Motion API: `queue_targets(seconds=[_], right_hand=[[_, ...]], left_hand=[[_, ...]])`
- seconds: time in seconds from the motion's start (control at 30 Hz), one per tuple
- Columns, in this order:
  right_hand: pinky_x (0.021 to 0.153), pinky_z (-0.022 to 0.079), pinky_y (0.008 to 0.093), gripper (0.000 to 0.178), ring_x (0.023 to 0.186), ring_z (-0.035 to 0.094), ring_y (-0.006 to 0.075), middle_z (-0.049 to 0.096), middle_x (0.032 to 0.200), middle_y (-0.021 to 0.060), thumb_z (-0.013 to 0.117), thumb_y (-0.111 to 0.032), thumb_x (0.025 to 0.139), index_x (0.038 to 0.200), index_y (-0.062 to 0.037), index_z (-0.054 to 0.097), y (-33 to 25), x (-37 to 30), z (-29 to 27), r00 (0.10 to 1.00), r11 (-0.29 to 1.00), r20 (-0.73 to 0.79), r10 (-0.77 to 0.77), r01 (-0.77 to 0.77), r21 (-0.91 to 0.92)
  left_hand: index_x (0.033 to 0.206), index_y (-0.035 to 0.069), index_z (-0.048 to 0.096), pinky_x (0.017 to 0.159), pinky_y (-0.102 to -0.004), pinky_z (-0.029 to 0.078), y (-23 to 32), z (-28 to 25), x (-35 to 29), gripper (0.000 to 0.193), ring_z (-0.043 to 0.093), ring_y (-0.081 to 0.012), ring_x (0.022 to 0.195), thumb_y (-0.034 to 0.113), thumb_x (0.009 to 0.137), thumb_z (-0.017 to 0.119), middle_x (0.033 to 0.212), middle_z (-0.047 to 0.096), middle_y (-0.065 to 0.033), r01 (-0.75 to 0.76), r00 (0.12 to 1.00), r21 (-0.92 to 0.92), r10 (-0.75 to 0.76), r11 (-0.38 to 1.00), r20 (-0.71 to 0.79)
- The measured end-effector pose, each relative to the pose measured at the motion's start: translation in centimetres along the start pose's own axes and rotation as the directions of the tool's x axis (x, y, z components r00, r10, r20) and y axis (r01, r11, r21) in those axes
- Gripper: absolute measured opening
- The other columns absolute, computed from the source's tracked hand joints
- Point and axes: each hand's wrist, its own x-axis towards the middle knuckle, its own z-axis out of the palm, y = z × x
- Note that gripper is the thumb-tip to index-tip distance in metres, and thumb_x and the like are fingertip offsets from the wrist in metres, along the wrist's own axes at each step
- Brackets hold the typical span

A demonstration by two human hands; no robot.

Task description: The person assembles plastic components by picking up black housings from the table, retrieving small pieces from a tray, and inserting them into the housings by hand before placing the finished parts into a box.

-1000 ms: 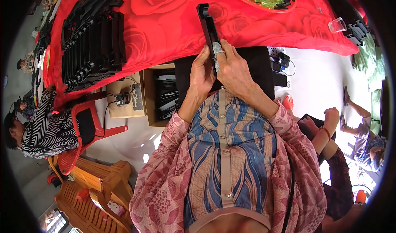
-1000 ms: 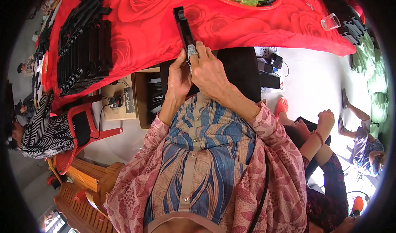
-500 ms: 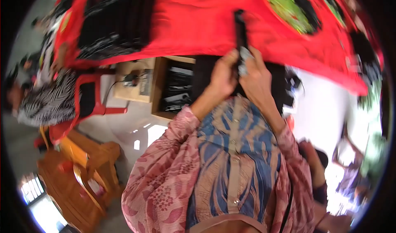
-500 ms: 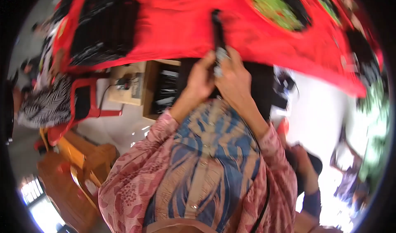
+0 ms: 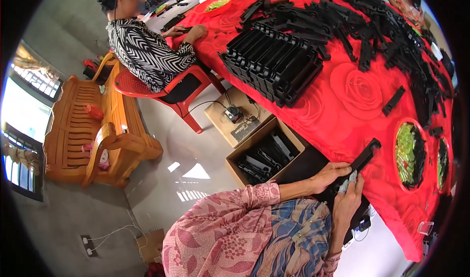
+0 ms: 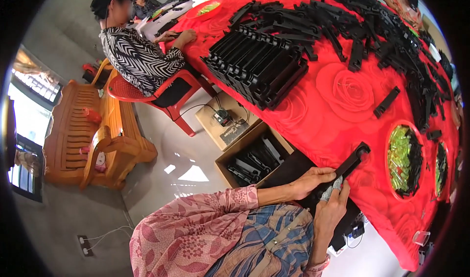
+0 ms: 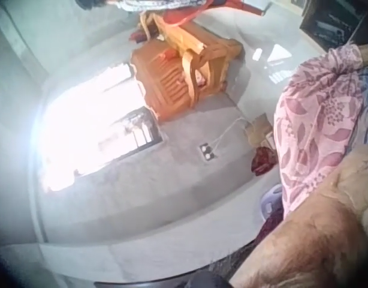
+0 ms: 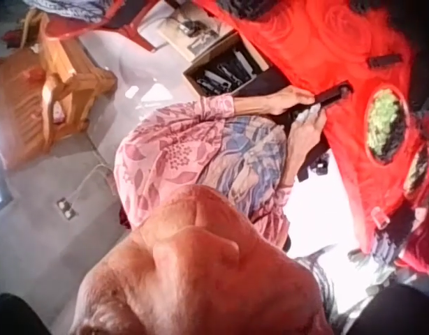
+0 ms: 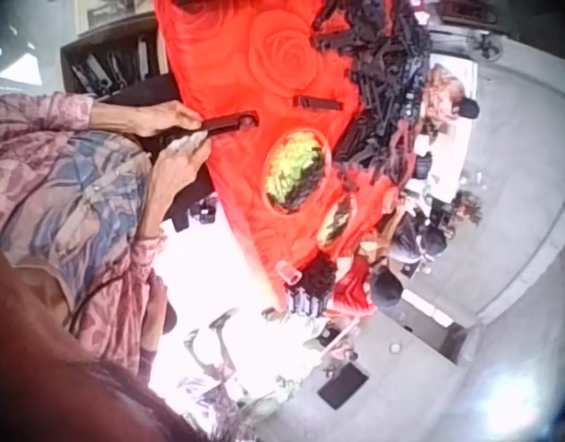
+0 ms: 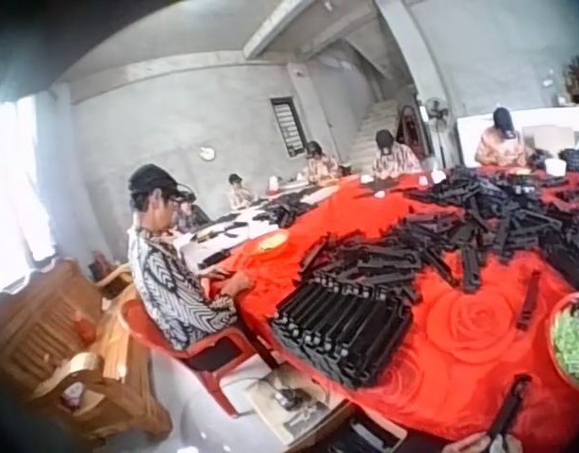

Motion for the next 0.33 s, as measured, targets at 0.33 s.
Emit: queue_targets(seconds=[0.33], right_hand=[[0.090,0.042,0.0493,0.030,0.107,0.051,0.0423,0.054,0.117,0.0199,0.067,-0.007,0.072,0.098,0.0021,0.059,0.0,1.0,-3.1,0.935,0.930,-0.170,-0.310,0.261,-0.260]], left_hand=[[0.115,0.002,0.056,0.061,-0.0288,0.056,7.0,0.0,-1.4,0.035,0.067,-0.0172,0.074,0.012,0.083,0.064,0.089,0.065,-0.0095,0.173,0.967,0.586,-0.250,0.792,0.053]])
